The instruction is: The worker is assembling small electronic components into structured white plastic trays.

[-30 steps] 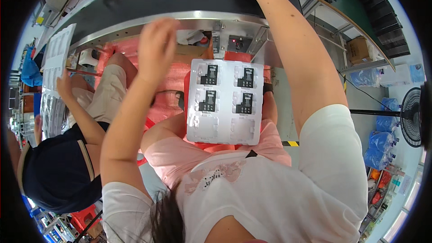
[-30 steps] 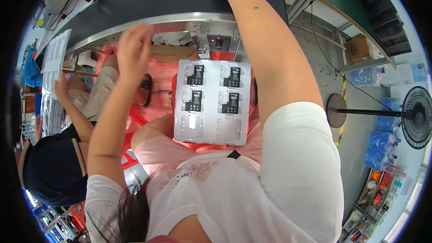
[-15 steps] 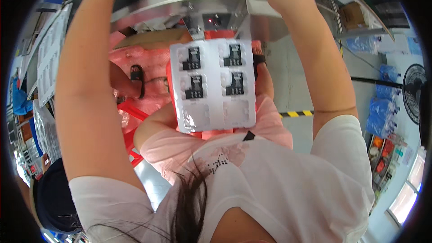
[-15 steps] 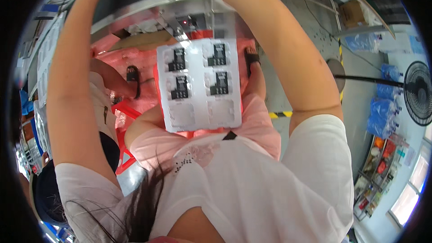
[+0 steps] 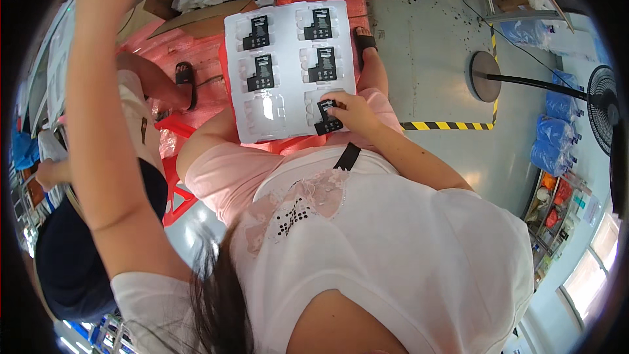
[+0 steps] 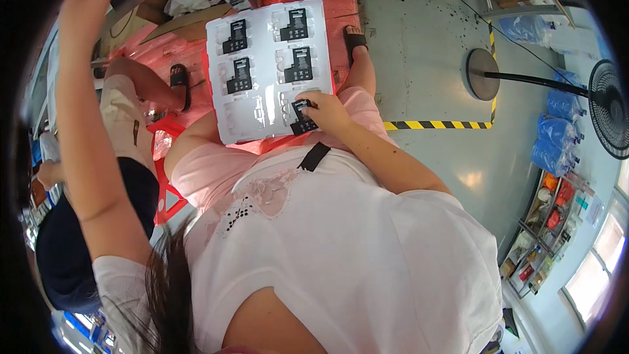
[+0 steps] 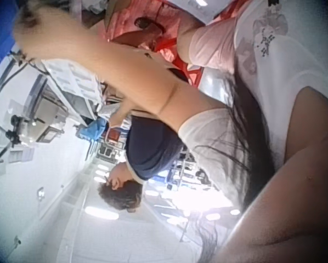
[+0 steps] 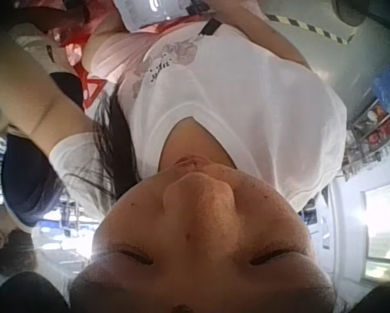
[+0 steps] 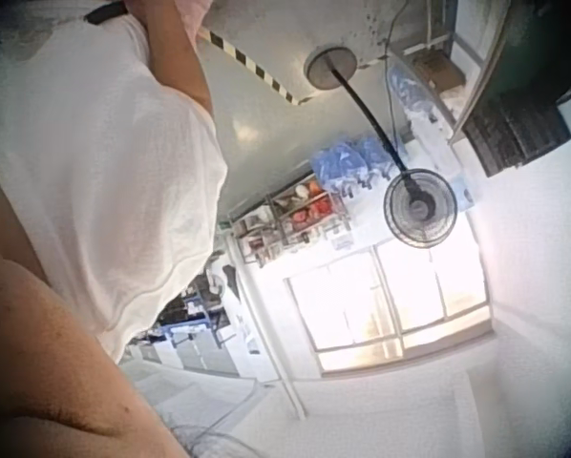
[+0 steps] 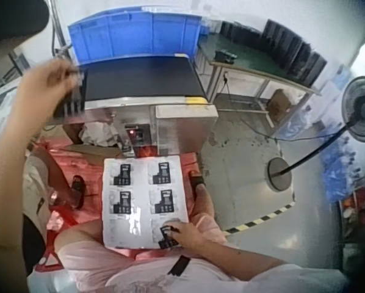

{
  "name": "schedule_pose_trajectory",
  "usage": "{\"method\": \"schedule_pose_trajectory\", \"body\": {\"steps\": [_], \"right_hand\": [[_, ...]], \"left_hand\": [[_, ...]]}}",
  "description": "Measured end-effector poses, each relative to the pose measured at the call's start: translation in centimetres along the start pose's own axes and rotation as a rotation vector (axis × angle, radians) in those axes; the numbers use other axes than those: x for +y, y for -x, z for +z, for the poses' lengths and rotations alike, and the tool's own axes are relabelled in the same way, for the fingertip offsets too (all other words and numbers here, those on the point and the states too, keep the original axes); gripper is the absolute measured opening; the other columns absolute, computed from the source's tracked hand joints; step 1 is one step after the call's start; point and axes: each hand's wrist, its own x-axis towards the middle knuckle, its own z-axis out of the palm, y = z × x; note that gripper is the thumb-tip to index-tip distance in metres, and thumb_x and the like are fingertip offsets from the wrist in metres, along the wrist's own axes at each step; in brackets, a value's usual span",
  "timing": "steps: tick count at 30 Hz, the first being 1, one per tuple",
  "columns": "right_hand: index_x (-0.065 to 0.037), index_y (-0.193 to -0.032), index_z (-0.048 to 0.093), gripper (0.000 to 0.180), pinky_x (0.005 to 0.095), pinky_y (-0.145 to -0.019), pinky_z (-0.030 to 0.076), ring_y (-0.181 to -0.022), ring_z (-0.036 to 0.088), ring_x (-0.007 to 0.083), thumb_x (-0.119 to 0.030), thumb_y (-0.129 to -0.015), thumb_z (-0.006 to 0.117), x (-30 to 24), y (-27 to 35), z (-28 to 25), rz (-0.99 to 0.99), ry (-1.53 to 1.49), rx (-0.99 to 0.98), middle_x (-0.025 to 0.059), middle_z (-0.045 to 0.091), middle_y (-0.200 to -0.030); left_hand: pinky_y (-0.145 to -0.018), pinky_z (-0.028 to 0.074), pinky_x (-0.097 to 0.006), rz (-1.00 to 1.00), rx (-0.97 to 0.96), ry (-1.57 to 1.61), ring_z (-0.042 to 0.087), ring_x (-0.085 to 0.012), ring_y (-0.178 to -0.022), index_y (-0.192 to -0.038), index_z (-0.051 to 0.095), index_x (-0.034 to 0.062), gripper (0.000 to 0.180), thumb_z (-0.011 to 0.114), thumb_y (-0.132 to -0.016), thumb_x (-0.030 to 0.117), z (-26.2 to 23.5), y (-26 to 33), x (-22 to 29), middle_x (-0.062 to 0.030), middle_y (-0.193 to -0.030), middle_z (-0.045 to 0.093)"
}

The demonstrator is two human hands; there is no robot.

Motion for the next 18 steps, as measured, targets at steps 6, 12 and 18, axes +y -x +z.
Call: {"method": "schedule_pose_trajectory", "body": {"steps": [6, 12, 18], "right_hand": [[-0.007, -0.105, 0.06, 0.031, 0.0288, -0.061, 0.044, -0.06, 0.051, 0.0175, -0.005, -0.075, 0.062, -0.3, -0.4, -0.7, -0.001, 0.007, 0.105, 0.0083, 0.054, -0.068], [-0.006, -0.113, 0.055, 0.041, 0.0386, -0.076, 0.047, -0.097, 0.052, 0.0331, -0.007, -0.073, 0.064, -0.2, -0.4, -0.1, -0.211, 0.532, 0.123, 0.0181, 0.047, -0.101], [-0.001, -0.119, 0.048, 0.05, 0.0409, -0.079, 0.047, -0.107, 0.048, 0.0288, -0.009, -0.072, 0.06, -1.3, 2.3, 1.3, -0.54, 0.973, 0.166, 0.0171, 0.044, -0.119]], "left_hand": [[-0.062, 0.047, -0.025, -0.495, -0.364, 0.815, 0.057, -0.0093, -0.07, -0.101, 0.065, 0.0038, 0.026, 0.068, -0.078, 0.015, 8.3, 17.9, 0.9, -0.0015, -0.084, 0.065], [-0.066, 0.047, -0.029, -0.552, -0.492, 0.673, 0.06, -0.0176, -0.07, -0.096, 0.066, 0.0056, 0.024, 0.069, -0.074, 0.016, 19.3, 28.8, 0.2, -0.0085, -0.073, 0.063], [-0.085, 0.044, -0.038, -0.269, -0.327, 0.288, 0.048, -0.0319, -0.106, -0.111, 0.056, 0.0033, 0.04, 0.067, -0.075, 0.016, 19.9, 30.2, 1.0, -0.0165, -0.122, 0.045]]}}
